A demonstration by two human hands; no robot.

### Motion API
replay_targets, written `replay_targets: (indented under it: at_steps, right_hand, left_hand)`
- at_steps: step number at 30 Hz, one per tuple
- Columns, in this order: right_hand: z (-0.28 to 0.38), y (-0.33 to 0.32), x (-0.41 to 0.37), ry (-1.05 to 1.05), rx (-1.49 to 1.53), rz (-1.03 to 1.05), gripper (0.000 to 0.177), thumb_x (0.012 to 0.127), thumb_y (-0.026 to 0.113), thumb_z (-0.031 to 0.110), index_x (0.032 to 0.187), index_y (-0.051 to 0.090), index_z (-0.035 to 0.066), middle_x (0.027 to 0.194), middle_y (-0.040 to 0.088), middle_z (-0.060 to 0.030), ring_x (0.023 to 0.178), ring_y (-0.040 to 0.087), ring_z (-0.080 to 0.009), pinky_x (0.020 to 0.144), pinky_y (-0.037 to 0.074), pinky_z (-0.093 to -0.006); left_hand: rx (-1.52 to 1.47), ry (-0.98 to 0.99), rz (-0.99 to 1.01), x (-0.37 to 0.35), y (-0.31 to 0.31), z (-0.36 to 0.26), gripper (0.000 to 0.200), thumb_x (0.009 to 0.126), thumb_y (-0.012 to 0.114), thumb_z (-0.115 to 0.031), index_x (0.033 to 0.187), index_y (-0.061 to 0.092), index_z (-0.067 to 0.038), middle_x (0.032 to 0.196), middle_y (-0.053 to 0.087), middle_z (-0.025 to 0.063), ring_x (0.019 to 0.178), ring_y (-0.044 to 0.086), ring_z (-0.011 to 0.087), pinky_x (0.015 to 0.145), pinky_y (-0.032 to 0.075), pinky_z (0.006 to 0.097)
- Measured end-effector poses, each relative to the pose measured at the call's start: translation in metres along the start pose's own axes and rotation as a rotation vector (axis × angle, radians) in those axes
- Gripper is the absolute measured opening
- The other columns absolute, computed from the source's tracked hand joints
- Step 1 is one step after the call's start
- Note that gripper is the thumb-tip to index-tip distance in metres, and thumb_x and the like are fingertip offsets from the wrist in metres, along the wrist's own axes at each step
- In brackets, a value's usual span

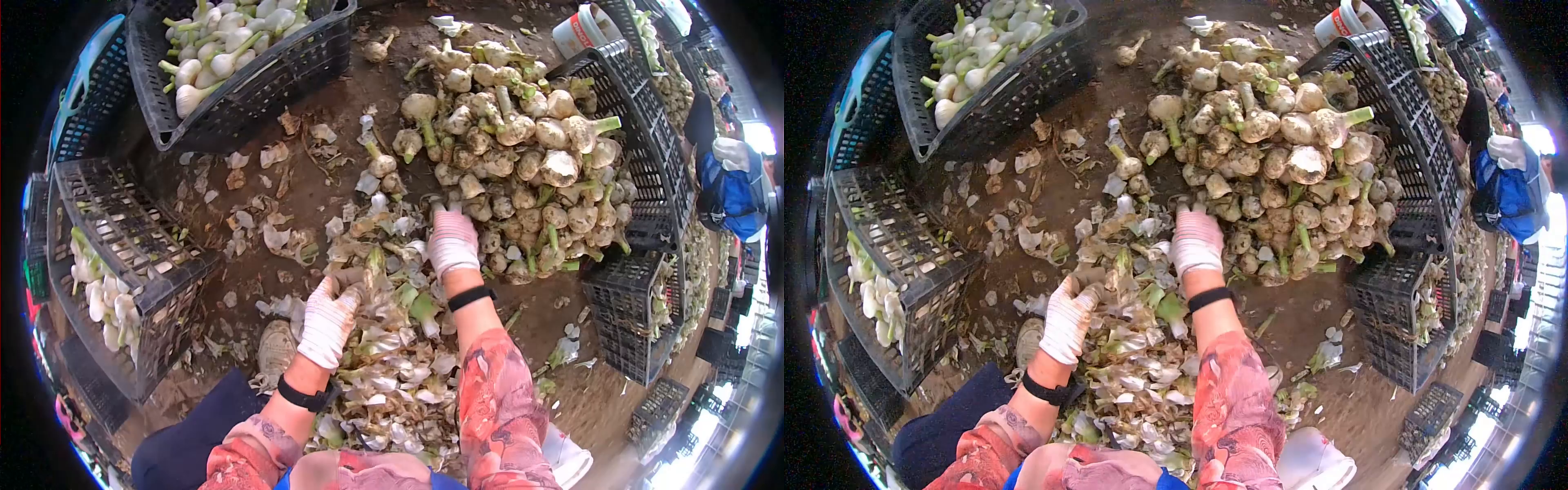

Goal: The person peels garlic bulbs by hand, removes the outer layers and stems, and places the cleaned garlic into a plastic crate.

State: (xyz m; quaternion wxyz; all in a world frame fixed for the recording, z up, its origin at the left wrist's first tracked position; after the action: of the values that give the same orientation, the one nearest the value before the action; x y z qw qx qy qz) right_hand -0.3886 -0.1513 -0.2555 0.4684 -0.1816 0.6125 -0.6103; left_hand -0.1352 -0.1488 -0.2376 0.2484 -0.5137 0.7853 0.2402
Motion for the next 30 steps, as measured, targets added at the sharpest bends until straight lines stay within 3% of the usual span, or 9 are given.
replay_targets:
  at_steps: [4, 7, 9, 11, 14, 19, 22, 29, 30]
  right_hand:
    - [0.042, -0.028, -0.070, -0.206, 0.545, -0.019, 0.041, 0.082, 0.066, 0.013, 0.122, 0.061, 0.005, 0.116, 0.062, -0.0260, 0.103, 0.063, -0.0429, 0.088, 0.053, -0.0458]
    - [0.071, -0.050, -0.124, -0.352, 0.709, -0.007, 0.051, 0.082, 0.067, 0.016, 0.129, 0.054, -0.001, 0.118, 0.059, -0.0271, 0.107, 0.060, -0.0437, 0.095, 0.051, -0.0427]
    - [0.055, -0.072, -0.144, -0.028, 1.108, 0.199, 0.055, 0.084, 0.070, 0.014, 0.133, 0.053, -0.003, 0.122, 0.061, -0.0182, 0.102, 0.065, -0.0281, 0.089, 0.053, -0.0361]
    - [0.028, -0.092, -0.154, 0.256, 1.709, -0.156, 0.053, 0.088, 0.067, 0.012, 0.137, 0.052, -0.001, 0.122, 0.062, -0.0127, 0.092, 0.066, -0.0177, 0.078, 0.054, -0.0278]
    - [-0.005, -0.064, -0.164, 0.313, 1.691, -0.152, 0.044, 0.090, 0.066, 0.008, 0.132, 0.058, -0.001, 0.109, 0.065, -0.0071, 0.079, 0.059, -0.0091, 0.070, 0.048, -0.0202]
    - [0.035, -0.069, -0.175, 0.153, 1.740, 0.029, 0.057, 0.084, 0.082, 0.026, 0.128, 0.060, -0.002, 0.110, 0.068, -0.0055, 0.095, 0.061, -0.0123, 0.085, 0.050, -0.0274]
    - [0.037, -0.062, -0.178, 0.238, 1.750, 0.178, 0.056, 0.084, 0.081, 0.028, 0.127, 0.062, -0.001, 0.112, 0.068, -0.0048, 0.096, 0.061, -0.0124, 0.086, 0.049, -0.0279]
    - [0.028, -0.048, -0.183, 0.374, 1.737, 0.285, 0.048, 0.086, 0.078, 0.028, 0.122, 0.065, -0.001, 0.103, 0.068, -0.0020, 0.090, 0.059, -0.0089, 0.079, 0.048, -0.0254]
    - [0.029, -0.052, -0.179, 0.325, 1.768, 0.266, 0.050, 0.083, 0.079, 0.037, 0.113, 0.066, -0.001, 0.095, 0.067, -0.0015, 0.082, 0.058, -0.0083, 0.073, 0.047, -0.0244]
  left_hand:
    - [0.546, 0.451, 0.108, -0.010, 0.035, -0.030, 0.087, 0.075, 0.067, 0.012, 0.152, 0.036, -0.013, 0.150, 0.039, 0.0112, 0.117, 0.055, 0.0186, 0.087, 0.054, 0.0299]
    - [0.730, 0.768, 0.233, -0.028, 0.052, -0.052, 0.073, 0.077, 0.065, 0.013, 0.144, 0.048, -0.009, 0.141, 0.050, 0.0137, 0.122, 0.055, 0.0234, 0.103, 0.046, 0.0321]
    - [0.557, 0.642, 0.266, -0.041, 0.051, -0.076, 0.063, 0.083, 0.062, 0.010, 0.142, 0.048, -0.005, 0.136, 0.054, 0.0096, 0.123, 0.055, 0.0202, 0.101, 0.046, 0.0296]
    - [-0.140, 0.135, 0.279, -0.038, 0.052, -0.060, 0.064, 0.086, 0.065, 0.008, 0.145, 0.043, 0.000, 0.137, 0.054, 0.0078, 0.121, 0.056, 0.0176, 0.101, 0.046, 0.0284]
    - [-0.237, 0.099, 0.324, -0.049, 0.057, -0.074, 0.072, 0.086, 0.072, 0.002, 0.148, 0.037, 0.003, 0.139, 0.053, 0.0078, 0.121, 0.056, 0.0167, 0.102, 0.045, 0.0288]
    - [-0.005, 0.242, 0.419, -0.062, 0.072, -0.074, 0.082, 0.079, 0.080, -0.001, 0.151, 0.040, -0.004, 0.139, 0.055, 0.0101, 0.124, 0.055, 0.0200, 0.104, 0.044, 0.0319]
    - [0.545, 0.664, 0.368, -0.074, 0.074, -0.107, 0.078, 0.076, 0.080, -0.001, 0.147, 0.049, -0.012, 0.137, 0.057, 0.0134, 0.122, 0.058, 0.0241, 0.102, 0.045, 0.0344]
    - [0.468, 0.538, 0.432, -0.076, 0.074, -0.111, 0.081, 0.073, 0.085, -0.004, 0.146, 0.049, -0.008, 0.133, 0.060, 0.0138, 0.120, 0.059, 0.0240, 0.101, 0.046, 0.0339]
    - [0.157, 0.260, 0.438, -0.068, 0.070, -0.096, 0.081, 0.073, 0.085, -0.005, 0.145, 0.050, -0.007, 0.132, 0.061, 0.0137, 0.119, 0.060, 0.0239, 0.101, 0.046, 0.0338]
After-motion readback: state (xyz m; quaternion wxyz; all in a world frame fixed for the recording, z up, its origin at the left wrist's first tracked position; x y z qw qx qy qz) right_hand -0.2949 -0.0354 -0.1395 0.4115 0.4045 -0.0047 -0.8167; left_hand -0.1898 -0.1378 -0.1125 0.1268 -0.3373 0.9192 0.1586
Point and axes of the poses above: each hand's wrist, its own x-axis towards the middle knuckle, its own y-axis out of the palm, z = x × y, the point moved 8 cm from there along x, towards the middle knuckle
